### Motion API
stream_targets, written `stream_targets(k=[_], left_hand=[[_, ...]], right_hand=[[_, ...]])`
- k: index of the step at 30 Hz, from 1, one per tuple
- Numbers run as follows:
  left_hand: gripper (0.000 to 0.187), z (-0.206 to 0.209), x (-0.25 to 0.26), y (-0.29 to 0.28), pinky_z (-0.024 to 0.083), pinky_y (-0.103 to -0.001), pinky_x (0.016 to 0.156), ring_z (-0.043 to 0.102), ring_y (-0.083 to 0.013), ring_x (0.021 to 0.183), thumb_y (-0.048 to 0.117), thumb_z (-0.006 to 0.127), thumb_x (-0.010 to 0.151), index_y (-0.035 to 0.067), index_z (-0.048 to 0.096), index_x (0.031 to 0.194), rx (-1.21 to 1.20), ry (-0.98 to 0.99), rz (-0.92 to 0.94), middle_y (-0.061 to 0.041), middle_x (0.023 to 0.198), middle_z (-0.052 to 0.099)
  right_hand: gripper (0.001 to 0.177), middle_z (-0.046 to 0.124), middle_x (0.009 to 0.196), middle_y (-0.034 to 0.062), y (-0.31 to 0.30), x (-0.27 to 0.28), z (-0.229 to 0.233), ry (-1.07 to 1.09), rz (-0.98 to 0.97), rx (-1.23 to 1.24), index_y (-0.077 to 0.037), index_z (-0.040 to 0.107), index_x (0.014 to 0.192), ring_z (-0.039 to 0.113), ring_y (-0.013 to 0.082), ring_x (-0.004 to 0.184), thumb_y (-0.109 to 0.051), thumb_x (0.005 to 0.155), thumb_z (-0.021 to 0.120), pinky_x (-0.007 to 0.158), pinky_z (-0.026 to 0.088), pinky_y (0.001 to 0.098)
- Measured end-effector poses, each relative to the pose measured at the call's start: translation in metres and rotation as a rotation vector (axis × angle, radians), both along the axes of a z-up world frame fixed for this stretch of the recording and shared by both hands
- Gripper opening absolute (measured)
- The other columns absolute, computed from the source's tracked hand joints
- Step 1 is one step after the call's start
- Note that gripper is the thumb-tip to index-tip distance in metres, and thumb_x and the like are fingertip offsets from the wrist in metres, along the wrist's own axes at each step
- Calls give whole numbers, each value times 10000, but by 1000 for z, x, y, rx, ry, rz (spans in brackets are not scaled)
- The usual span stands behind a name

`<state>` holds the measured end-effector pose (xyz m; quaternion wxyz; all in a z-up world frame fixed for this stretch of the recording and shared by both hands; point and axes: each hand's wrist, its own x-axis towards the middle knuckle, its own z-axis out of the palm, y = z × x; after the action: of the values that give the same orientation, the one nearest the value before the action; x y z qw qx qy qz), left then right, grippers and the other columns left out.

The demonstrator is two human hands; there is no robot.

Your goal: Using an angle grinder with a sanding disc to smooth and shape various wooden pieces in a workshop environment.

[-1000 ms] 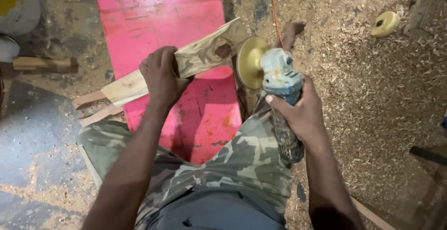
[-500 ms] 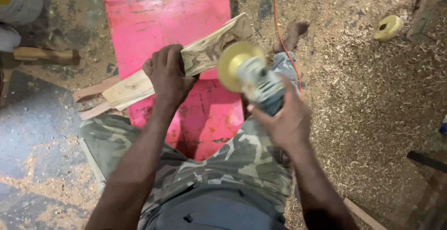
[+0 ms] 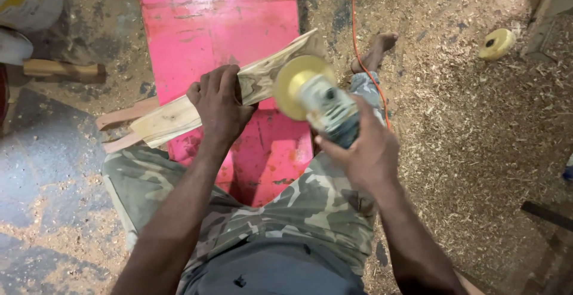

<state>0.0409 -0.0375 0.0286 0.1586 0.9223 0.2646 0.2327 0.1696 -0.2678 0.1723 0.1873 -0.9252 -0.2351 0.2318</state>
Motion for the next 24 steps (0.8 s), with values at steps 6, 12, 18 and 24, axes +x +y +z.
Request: stream_targets(k=[6,12,18,24], left_hand=[[725,-3,-10,2,325,-486,1031,553,-267,1208,286,914,702,121,586,1327,-25,-82,-1,-62,1303,630],[652,-1,-8,-3,332,-479,1042,567,-256,1207,237,894,728,142,604,1305,23,-23,-5,-31,1295,641],[673,11,-11,-3,333,-489,1012,568,-266,1178,271,898,699,121,608,1287,-4,-59,9,-48,1273,645],[615,10,-9,-3,329,-494,1003,574,-255,1183,315,906,759,130,609,1265,1,-63,57,-42,1258,648]], right_hand=[[799,716,1250,192,-42,37,-59,157,-122,459,6,494,1400,723,283,1112,-329,778,867,956,568,401],[974,675,1241,162,-8,-3,-9,62,79,19,-72,412,1482,741,277,981,-379,703,908,836,608,412],[938,702,1230,170,-29,11,-36,40,-60,243,-34,450,1451,729,281,1052,-325,685,906,907,584,418],[876,721,1225,139,-47,25,-49,107,-47,386,-44,454,1457,746,265,1105,-348,757,882,956,582,395]])
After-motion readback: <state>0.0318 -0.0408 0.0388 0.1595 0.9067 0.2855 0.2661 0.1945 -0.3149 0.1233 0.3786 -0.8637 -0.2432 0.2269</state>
